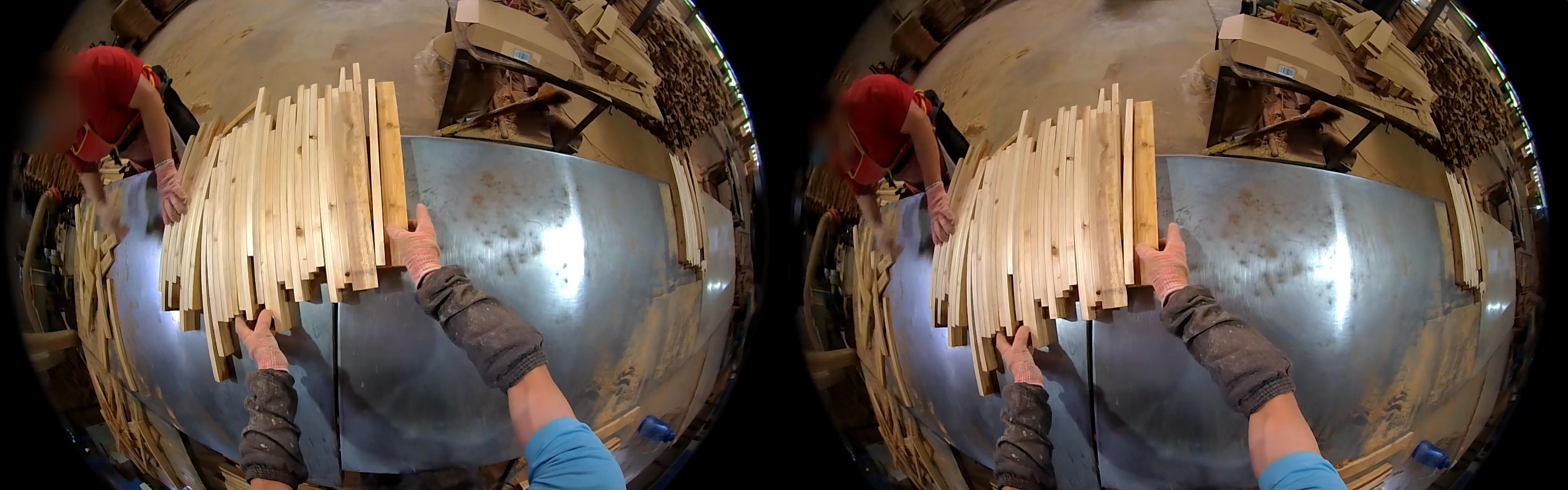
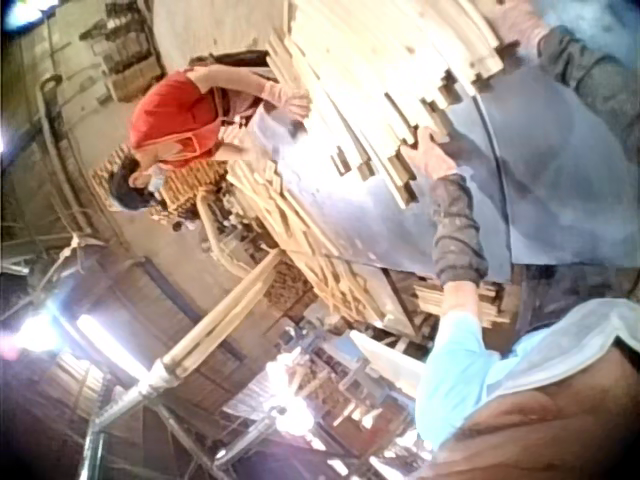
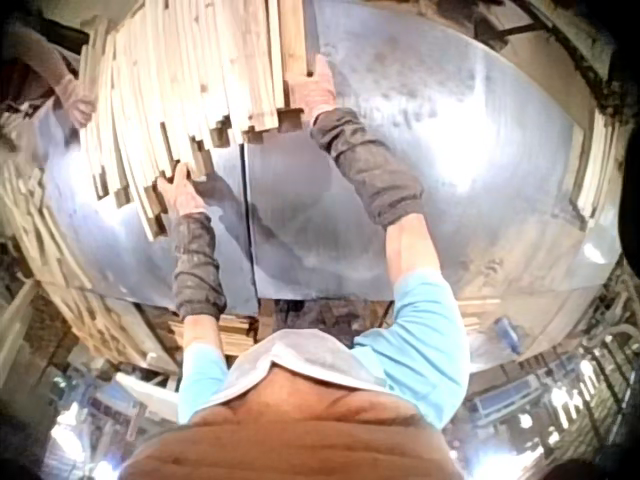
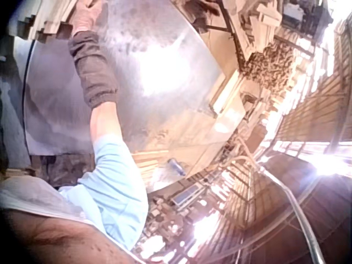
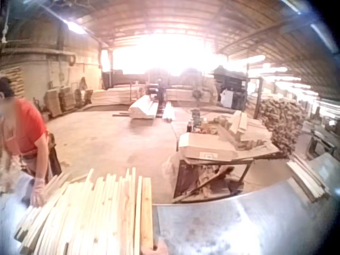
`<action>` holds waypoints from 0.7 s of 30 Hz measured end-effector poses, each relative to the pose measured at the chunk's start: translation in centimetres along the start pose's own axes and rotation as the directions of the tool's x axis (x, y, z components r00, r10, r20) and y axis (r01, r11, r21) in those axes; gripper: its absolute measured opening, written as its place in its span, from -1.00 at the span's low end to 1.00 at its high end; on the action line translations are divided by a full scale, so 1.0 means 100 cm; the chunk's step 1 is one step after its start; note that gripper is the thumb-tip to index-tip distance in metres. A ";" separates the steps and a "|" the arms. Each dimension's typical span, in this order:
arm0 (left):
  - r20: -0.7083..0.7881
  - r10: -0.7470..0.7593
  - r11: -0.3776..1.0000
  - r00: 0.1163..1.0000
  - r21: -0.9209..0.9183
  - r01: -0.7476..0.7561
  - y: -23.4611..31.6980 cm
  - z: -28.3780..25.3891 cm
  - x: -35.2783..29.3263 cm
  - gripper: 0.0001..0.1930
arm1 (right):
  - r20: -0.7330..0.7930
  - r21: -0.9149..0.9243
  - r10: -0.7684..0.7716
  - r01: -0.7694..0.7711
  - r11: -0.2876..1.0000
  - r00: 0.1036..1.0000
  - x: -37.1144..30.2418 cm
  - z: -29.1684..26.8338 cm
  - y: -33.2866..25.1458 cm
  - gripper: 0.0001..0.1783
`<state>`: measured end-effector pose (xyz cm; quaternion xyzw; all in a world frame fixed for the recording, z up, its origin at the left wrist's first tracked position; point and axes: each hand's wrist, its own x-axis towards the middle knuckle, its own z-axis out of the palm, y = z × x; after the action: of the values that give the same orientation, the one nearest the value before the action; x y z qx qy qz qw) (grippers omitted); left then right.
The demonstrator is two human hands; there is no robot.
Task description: The person repeatedly picks up stacks of light-colored wooden planks from a metal table and places them onto a conveyor belt. The worker handles the planks by hand, moving them in batches to feed the machinery in a workshop environment.
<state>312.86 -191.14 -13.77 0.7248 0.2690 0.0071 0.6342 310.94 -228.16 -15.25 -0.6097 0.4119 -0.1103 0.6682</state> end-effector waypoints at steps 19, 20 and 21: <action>0.028 0.032 0.996 0.999 0.085 -0.034 -0.014 -0.023 0.014 -0.09 | 0.163 -0.576 -0.300 0.337 0.744 0.940 -0.025 -0.014 0.016 -0.08; -0.010 0.073 0.991 0.997 0.114 -0.071 -0.021 -0.026 0.016 -0.09 | 0.167 -0.535 -0.312 0.352 0.768 0.935 -0.023 -0.011 0.017 -0.08; 0.003 0.070 0.994 0.998 0.084 -0.070 -0.020 -0.024 0.018 -0.07 | 0.153 -0.497 -0.325 0.357 0.791 0.933 -0.020 -0.013 0.019 -0.07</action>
<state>312.78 -188.12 -15.76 0.7598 0.2436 0.0179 0.6025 308.08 -227.35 -15.98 -0.8334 0.2893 -0.0960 0.4610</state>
